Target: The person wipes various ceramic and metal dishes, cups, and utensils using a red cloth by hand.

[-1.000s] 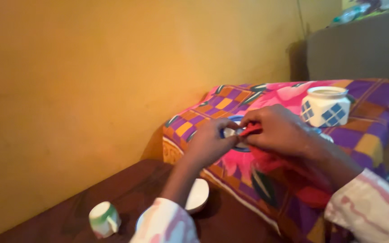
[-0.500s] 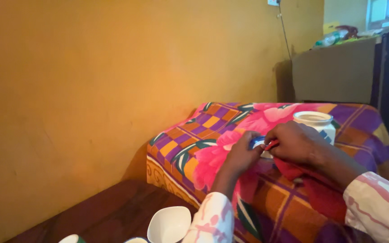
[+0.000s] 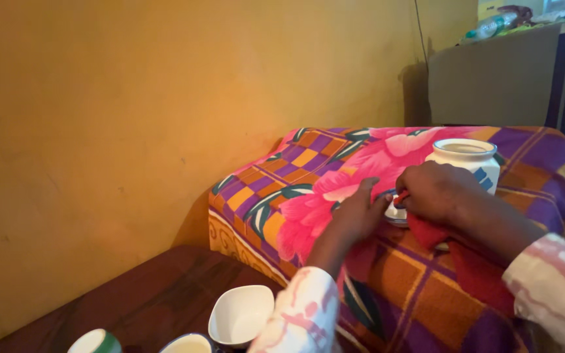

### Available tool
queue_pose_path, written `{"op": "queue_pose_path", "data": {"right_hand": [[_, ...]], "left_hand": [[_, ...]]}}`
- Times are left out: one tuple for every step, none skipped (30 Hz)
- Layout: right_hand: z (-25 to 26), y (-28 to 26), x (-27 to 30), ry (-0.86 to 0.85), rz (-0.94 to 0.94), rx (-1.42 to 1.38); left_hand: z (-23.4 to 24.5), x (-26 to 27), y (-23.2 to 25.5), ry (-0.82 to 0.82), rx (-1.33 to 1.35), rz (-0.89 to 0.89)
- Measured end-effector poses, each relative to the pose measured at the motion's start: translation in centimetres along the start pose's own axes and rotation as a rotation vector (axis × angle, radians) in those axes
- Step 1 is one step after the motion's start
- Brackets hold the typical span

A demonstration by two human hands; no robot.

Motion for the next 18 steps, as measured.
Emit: {"op": "queue_pose_path", "data": {"right_hand": [[0.2,0.2,-0.2,-0.002,0.004,-0.01],[1.0,0.0,-0.4,0.017,0.048,-0.033],[1.7,-0.5,-0.7,0.036,0.095,-0.055],[2.2,-0.9,-0.7,0.034,0.102,-0.063],[3.6,-1.3,-0.6,0.078,0.137,-0.083],[4.9,-1.9,-0.4,0.122,0.173,-0.104],[5.7,-2.4,-0.1,0.122,0.18,-0.108],[7.0,-3.3,0.4,0.185,0.229,-0.126],[8.1,-4.3,1.0,0.246,0.275,-0.146],[8.6,-4.9,1.2,0.243,0.28,-0.153],[9.6,-5.5,1.7,0.315,0.295,-0.175],[10.5,-6.1,2.3,0.388,0.308,-0.196],[10.6,-6.8,2.4,0.382,0.312,-0.203],[11.4,-7.5,2.9,0.443,0.35,-0.297],[12.3,-8.4,3.3,0.507,0.393,-0.393],[12.6,-9.2,3.2,0.503,0.405,-0.402],[13.1,-9.9,3.4,0.531,0.411,-0.441],[13.6,-10.7,3.7,0.558,0.417,-0.48]], "left_hand": [[0.7,-0.1,-0.2,-0.002,-0.008,0.006],[1.9,0.1,1.3,0.036,0.064,-0.152],[3.3,0.6,2.8,0.076,0.138,-0.308],[3.9,0.9,3.0,0.078,0.13,-0.301],[4.9,1.2,3.7,0.099,0.199,-0.316],[6.0,1.6,4.4,0.12,0.268,-0.331],[6.8,2.2,5.2,0.124,0.264,-0.325],[7.1,2.6,5.6,0.07,0.402,-0.268],[7.3,3.2,6.0,0.012,0.54,-0.207],[8.3,4.0,6.9,0.014,0.536,-0.2],[8.5,4.7,6.9,-0.043,0.643,-0.082],[8.7,5.5,6.8,-0.098,0.748,0.04],[9.9,6.3,7.3,-0.095,0.746,0.05],[10.8,7.0,7.8,-0.117,0.653,0.041],[11.7,7.4,8.0,-0.13,0.558,0.033],[12.7,7.7,7.9,-0.119,0.553,0.043],[14.1,7.9,8.3,-0.095,0.495,-0.043],[15.5,8.3,8.6,-0.071,0.435,-0.129]]}}
Point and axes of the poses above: each hand's wrist, its own x-axis away from the middle knuckle, its own z-axis out of the back of the hand, y = z × x, the point moved 10 cm from there along -x, towards the middle knuckle, and after that the axes turned 4 degrees about x, right-handed, at the moved point
